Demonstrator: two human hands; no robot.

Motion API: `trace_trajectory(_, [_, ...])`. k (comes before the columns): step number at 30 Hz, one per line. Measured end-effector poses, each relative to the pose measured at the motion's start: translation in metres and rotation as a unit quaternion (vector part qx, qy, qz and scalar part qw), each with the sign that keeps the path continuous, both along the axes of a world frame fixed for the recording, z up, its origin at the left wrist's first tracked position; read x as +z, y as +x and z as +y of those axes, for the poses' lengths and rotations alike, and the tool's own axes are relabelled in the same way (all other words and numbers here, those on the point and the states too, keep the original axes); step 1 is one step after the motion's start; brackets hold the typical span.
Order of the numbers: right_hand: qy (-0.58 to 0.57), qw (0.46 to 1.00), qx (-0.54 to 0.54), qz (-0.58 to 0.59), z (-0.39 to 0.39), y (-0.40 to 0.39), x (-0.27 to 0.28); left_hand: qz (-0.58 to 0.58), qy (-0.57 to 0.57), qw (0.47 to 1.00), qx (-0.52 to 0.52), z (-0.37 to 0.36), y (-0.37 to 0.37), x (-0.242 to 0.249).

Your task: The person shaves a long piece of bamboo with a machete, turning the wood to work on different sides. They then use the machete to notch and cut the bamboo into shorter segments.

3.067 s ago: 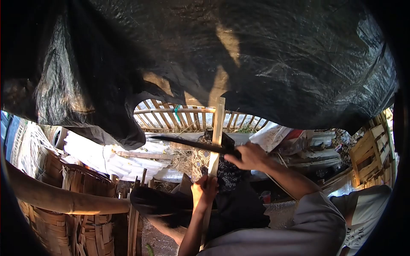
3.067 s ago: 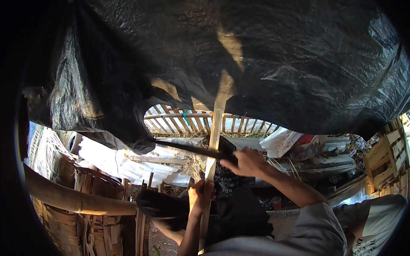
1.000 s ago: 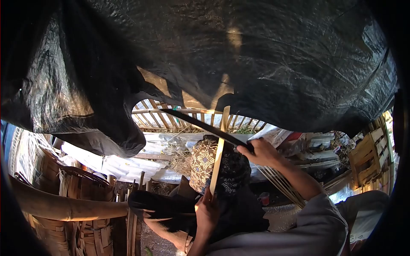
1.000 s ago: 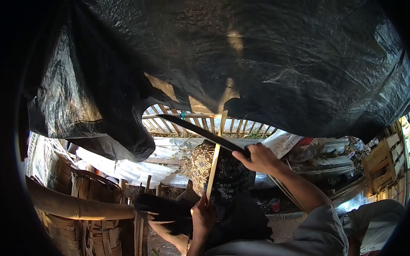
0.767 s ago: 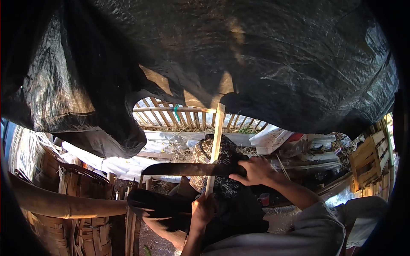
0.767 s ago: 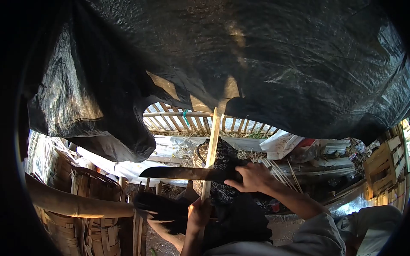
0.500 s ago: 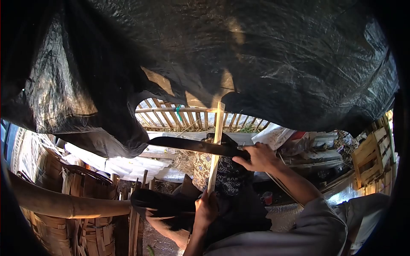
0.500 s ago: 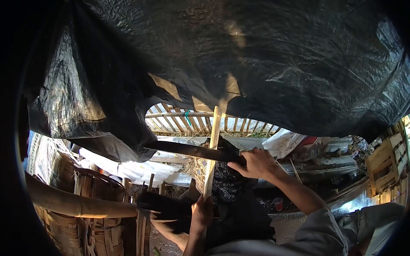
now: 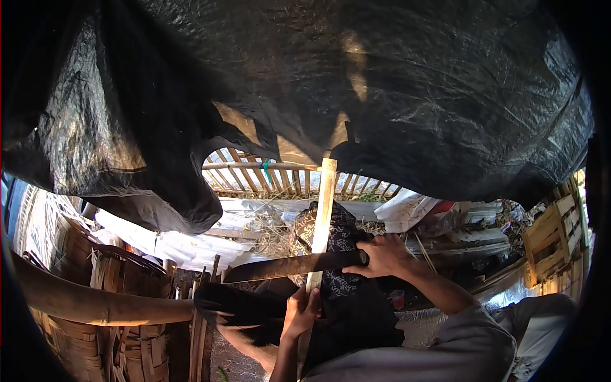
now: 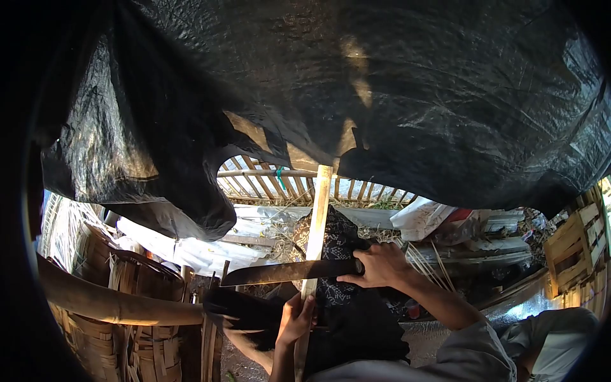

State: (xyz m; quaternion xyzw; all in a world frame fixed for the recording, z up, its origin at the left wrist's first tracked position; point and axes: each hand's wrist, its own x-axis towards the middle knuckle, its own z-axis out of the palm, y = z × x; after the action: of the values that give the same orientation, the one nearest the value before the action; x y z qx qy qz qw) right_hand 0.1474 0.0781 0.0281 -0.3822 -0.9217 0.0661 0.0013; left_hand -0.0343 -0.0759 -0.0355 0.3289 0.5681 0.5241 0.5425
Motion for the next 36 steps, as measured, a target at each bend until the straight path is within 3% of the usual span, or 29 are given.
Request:
trace_trajectory(5, [0.029,0.999,-0.029,0.016,-0.008,-0.001,0.01,0.108,-0.013,0.994,-0.013,0.005,0.002,0.006])
trace_trajectory(9, [0.011,0.999,-0.037,0.028,-0.009,0.0,0.012,0.081,-0.03,0.996,-0.007,0.01,0.0,0.011])
trace_trajectory(15, [0.153,0.974,-0.096,0.136,0.017,0.004,0.003,0.08,-0.032,0.996,0.008,0.011,0.001,0.009])
trace_trajectory(21, [0.104,0.968,-0.13,0.19,0.033,0.0,0.009,0.071,-0.037,0.997,0.003,0.01,0.002,0.007])
trace_trajectory(24, [0.073,0.973,-0.144,0.167,0.041,-0.003,0.009,0.17,-0.015,0.985,-0.005,0.01,0.0,0.001])
trace_trajectory(27, [0.082,0.963,-0.14,0.216,0.052,-0.003,0.009,0.21,0.043,0.976,0.032,0.012,0.002,-0.003])
trace_trajectory(29, [0.059,0.952,-0.138,0.266,0.055,-0.005,0.014,0.229,0.032,0.972,0.032,0.011,0.002,0.003])
trace_trajectory(35, [0.091,0.958,-0.127,0.24,0.053,-0.013,0.016,0.277,-0.009,0.961,0.017,0.01,0.004,0.01])
trace_trajectory(36, [0.055,0.957,-0.117,0.261,0.052,-0.013,0.015,0.282,-0.011,0.959,0.018,0.01,0.004,0.009])
